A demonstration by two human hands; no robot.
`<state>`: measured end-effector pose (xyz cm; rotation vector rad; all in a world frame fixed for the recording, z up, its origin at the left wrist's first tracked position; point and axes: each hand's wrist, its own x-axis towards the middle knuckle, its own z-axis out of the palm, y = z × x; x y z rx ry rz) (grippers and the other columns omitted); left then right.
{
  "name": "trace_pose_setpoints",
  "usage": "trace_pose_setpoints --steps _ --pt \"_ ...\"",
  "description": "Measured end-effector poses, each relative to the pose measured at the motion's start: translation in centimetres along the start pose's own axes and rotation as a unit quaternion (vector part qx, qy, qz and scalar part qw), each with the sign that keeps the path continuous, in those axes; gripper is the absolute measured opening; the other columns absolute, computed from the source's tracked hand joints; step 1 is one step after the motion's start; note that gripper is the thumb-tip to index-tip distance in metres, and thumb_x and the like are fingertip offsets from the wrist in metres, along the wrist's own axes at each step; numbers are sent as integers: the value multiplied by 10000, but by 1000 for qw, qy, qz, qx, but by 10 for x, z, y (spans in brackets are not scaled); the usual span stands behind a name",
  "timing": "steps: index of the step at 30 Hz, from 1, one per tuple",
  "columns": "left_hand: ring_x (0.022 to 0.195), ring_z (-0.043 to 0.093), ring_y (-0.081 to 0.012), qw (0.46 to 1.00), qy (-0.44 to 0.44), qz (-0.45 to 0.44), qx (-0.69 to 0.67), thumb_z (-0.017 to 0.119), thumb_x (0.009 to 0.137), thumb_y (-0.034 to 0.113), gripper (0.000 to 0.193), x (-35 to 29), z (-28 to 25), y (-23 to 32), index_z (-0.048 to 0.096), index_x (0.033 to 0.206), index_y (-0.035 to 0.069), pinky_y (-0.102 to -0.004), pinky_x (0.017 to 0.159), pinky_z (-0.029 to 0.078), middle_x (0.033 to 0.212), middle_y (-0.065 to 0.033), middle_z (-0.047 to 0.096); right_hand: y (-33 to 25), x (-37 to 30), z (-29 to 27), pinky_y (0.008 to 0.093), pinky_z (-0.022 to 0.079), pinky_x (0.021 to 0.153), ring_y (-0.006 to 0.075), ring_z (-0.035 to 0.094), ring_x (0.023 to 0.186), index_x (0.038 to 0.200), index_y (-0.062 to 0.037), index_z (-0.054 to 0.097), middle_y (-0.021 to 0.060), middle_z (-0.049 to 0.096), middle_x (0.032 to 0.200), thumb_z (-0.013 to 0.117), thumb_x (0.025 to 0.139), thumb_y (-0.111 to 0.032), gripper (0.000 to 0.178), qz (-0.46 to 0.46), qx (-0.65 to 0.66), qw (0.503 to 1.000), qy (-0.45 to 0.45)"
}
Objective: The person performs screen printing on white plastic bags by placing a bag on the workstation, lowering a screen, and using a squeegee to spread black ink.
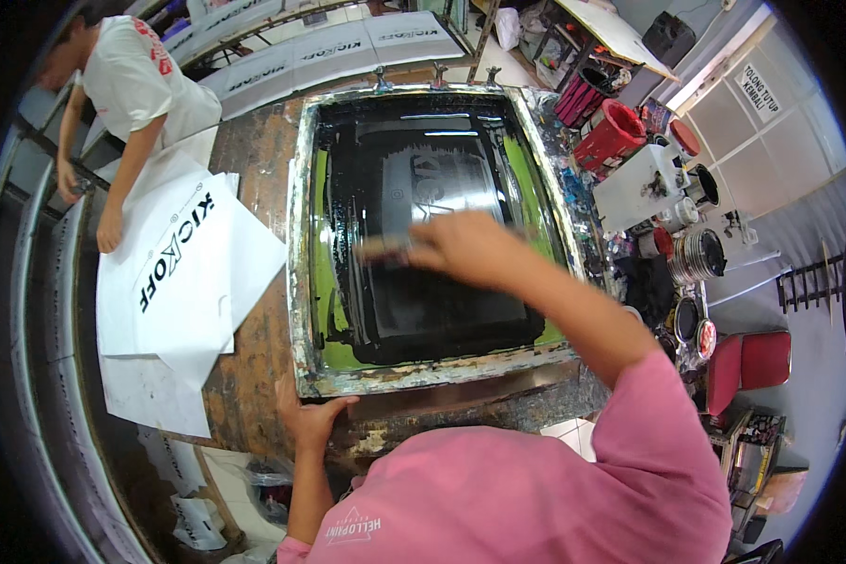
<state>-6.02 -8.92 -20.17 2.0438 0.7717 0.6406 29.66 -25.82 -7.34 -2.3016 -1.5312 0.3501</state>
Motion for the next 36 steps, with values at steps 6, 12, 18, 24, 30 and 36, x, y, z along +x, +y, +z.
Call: trace_pose_setpoints --steps 6,12,18,24,30,36 --pt "1259 605 -219 989 29 -68 -129 1072 609 164 1008 2 -2 32 565 1455 -44 -378 1111 473 1385 -123 637 -89 -127 15 556 549 900 362 672 990 1122 -97 700 135 632 1049 760 942 -401 358 43 -45 995 84" --pt "1342 543 -231 940 131 96 -299 930 873 437 1159 57 -19 125 250 1699 -7 -393 1139 457 1513 -134 527 -131 -104 -74 568 409 987 300 600 971 1048 -98 676 116 604 961 769 858 -407 375 2 -215 924 317" --pt "1608 216 -456 956 -31 128 263 692 917 729 1190 70 12 104 146 1742 69 -652 1282 103 1721 -305 236 -125 -51 -148 500 422 833 329 655 854 1057 -79 658 135 637 823 687 935 -400 345 -28 -261 880 396" --pt "1658 37 -477 870 -148 84 462 477 861 947 1249 27 48 54 229 1730 85 -814 1193 -113 1776 -295 140 -129 -32 -188 487 479 828 286 633 695 868 -39 658 120 636 690 606 1006 -416 405 -30 -217 905 364" --pt "1652 160 -425 908 -171 58 378 608 839 888 1262 41 48 86 320 1676 -12 -781 1227 -46 1746 -234 299 -130 -21 -202 487 482 818 289 634 681 844 -36 660 120 639 680 613 1002 -415 414 -26 -202 924 323" --pt "1341 624 -379 985 24 153 70 847 933 304 727 93 57 128 571 1522 -20 -499 1115 462 1455 -217 664 -130 -17 -215 487 484 809 292 635 667 819 -32 662 121 642 671 620 998 -414 424 -18 -193 932 305"
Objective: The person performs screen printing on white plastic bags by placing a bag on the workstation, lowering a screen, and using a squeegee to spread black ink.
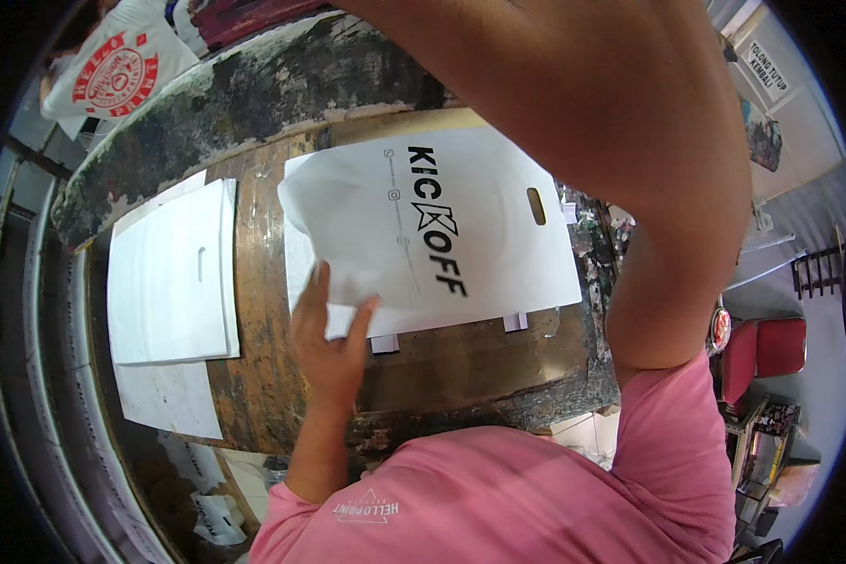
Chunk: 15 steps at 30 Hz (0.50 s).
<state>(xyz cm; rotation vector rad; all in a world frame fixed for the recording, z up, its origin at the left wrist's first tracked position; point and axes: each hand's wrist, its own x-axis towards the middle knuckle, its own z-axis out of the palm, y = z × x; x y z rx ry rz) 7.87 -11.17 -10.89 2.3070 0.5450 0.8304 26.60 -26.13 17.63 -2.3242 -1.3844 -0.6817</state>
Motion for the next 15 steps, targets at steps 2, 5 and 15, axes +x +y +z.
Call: trace_pose_setpoints --steps 2,5,15 --pt "1026 706 -207 996 65 -47 -25 773 992 82 513 15 -3 4 636 1479 -4 -302 877 550 1270 -172 750 0 -2 -3 487 485 806 294 636 662 811 -31 662 121 643 667 623 996 -414 427 -2 -4 1000 4" --pt "822 596 -95 952 89 -248 -155 761 992 57 504 23 -17 -1 640 1478 -5 -248 738 492 1116 -90 741 -1 -11 -5 486 486 801 295 637 655 799 -29 663 121 644 663 627 994 -413 433 -4 -18 1000 11" --pt "873 702 -175 978 107 -172 -58 651 826 -3 679 39 -158 -226 596 1502 -30 -310 775 566 1232 -221 727 -14 -13 -4 486 491 786 300 639 631 758 -23 666 121 649 647 639 987 -412 452 9 -36 998 56"
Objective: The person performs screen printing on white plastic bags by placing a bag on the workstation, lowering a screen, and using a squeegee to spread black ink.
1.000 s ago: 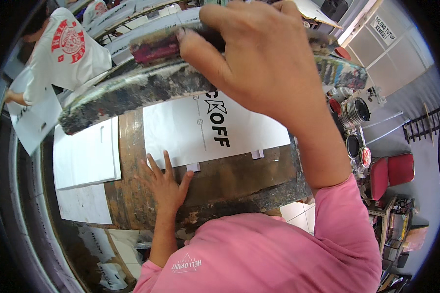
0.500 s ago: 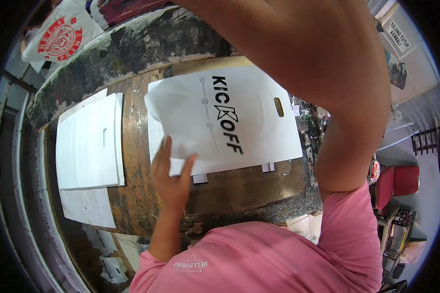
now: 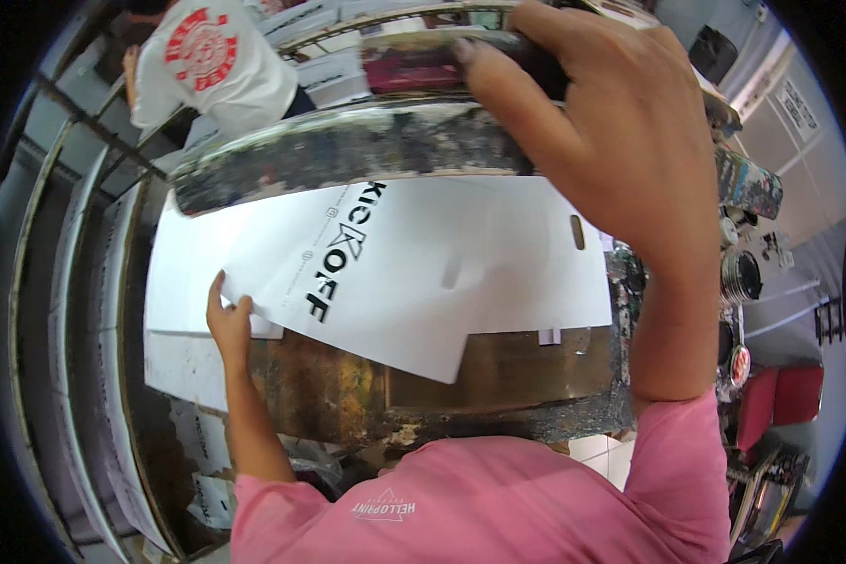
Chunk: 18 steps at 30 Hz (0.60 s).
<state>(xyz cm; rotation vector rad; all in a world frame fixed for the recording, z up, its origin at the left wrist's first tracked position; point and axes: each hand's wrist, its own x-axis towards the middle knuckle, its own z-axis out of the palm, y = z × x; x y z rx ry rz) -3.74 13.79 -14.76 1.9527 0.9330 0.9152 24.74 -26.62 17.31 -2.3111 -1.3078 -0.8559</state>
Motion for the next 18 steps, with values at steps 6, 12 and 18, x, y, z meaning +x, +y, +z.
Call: trace_pose_setpoints --steps 6,12,18 --pt "1341 587 -530 878 26 -56 475 820 891 229 877 113 -75 -24 424 1668 132 -511 1139 484 1504 -423 523 -5 1 2 485 494 797 309 655 636 751 -13 661 130 654 646 637 986 -413 465 6 33 998 53" --pt "973 683 -206 930 -217 31 -294 911 862 152 1106 -37 21 142 226 1727 66 -329 838 576 1289 -144 671 -6 -48 17 502 486 936 411 647 990 1442 -35 591 216 676 1061 712 953 -361 600 -8 6 1000 -6" --pt "1080 728 -203 931 -201 -137 -272 1063 570 85 1061 -166 60 157 540 1483 -51 -347 969 590 1269 -107 727 31 -155 82 527 526 936 404 644 1074 1295 -82 657 165 673 1080 719 963 -216 363 -77 252 888 -376"
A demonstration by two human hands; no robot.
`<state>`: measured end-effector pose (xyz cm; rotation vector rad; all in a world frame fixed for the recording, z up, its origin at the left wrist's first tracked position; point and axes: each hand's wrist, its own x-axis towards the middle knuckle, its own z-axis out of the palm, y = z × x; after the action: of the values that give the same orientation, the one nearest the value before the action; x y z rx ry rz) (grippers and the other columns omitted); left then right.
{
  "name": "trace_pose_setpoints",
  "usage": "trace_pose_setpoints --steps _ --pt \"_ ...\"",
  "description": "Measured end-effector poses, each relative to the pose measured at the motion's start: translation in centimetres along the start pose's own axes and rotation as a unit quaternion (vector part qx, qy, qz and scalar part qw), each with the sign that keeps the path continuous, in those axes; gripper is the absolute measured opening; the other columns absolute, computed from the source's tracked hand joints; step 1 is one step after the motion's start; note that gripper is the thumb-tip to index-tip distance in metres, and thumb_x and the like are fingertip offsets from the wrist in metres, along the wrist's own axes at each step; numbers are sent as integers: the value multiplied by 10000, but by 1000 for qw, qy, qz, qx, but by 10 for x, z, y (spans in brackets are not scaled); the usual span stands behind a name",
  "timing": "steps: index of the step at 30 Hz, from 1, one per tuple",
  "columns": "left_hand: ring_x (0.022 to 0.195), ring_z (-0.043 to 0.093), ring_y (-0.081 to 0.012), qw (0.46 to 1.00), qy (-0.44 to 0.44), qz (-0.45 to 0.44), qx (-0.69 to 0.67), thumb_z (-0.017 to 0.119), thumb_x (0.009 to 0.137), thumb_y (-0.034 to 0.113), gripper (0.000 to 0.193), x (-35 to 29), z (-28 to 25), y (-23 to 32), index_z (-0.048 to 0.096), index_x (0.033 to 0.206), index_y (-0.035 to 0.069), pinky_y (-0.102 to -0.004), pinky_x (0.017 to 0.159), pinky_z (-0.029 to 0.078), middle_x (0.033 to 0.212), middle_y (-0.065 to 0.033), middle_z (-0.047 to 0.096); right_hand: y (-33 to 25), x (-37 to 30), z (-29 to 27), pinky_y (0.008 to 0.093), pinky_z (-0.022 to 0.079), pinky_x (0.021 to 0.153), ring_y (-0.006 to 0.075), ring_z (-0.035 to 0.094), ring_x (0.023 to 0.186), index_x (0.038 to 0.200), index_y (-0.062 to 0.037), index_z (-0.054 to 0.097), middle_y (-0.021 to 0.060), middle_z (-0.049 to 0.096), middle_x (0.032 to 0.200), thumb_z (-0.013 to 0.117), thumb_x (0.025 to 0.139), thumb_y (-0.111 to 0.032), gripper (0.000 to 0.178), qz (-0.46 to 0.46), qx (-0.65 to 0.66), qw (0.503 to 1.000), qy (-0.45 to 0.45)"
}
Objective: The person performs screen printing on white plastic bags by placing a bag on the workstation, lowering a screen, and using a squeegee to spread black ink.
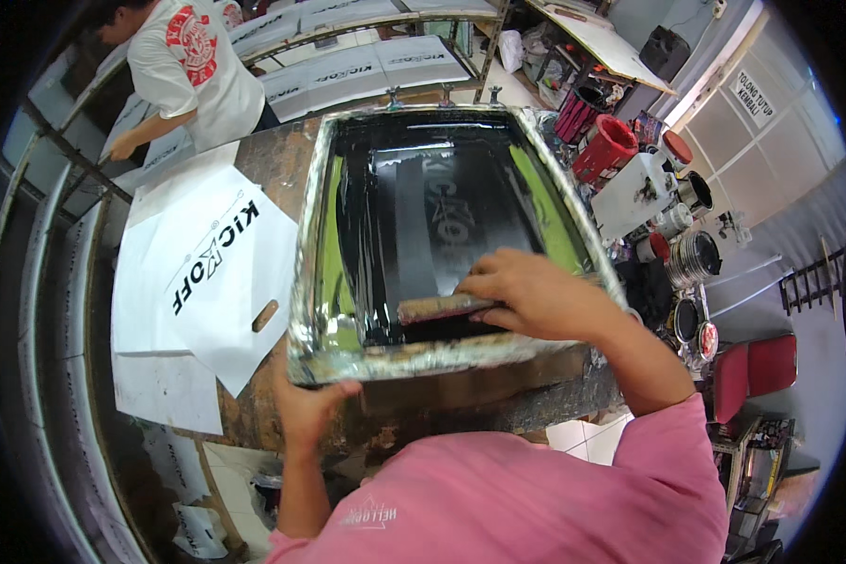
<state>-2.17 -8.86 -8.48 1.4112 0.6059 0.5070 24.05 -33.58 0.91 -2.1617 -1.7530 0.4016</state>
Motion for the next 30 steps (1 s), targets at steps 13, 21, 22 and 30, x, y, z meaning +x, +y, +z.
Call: trace_pose_setpoints --steps 13,21,22,30 --pt "1009 515 -304 893 28 126 430 1076 400 495 1053 -7 -30 -97 687 1240 -6 -447 891 448 1060 -87 479 257 254 51 511 568 872 338 703 1080 1329 -229 704 92 753 1098 702 995 -338 351 62 -252 942 213" --pt "1044 545 -305 891 24 108 440 1066 370 455 988 -8 -30 -96 700 1154 -21 -439 943 458 1088 -93 529 213 211 108 446 612 753 302 696 995 1180 -179 736 78 708 1003 715 949 -550 438 83 -250 930 257" --pt "1048 545 -307 893 23 101 438 1066 373 452 987 -8 -30 -96 701 1159 -21 -438 946 456 1092 -95 531 197 197 112 444 608 747 300 692 988 1181 -173 736 74 701 998 733 936 -529 433 90 -239 937 238" --pt "1000 560 -321 890 23 130 437 1069 436 330 845 -5 -23 -88 716 1123 -13 -443 893 468 1045 -102 552 81 70 150 422 577 778 290 646 968 1237 -92 721 73 656 1027 858 813 -381 531 75 -160 956 236"
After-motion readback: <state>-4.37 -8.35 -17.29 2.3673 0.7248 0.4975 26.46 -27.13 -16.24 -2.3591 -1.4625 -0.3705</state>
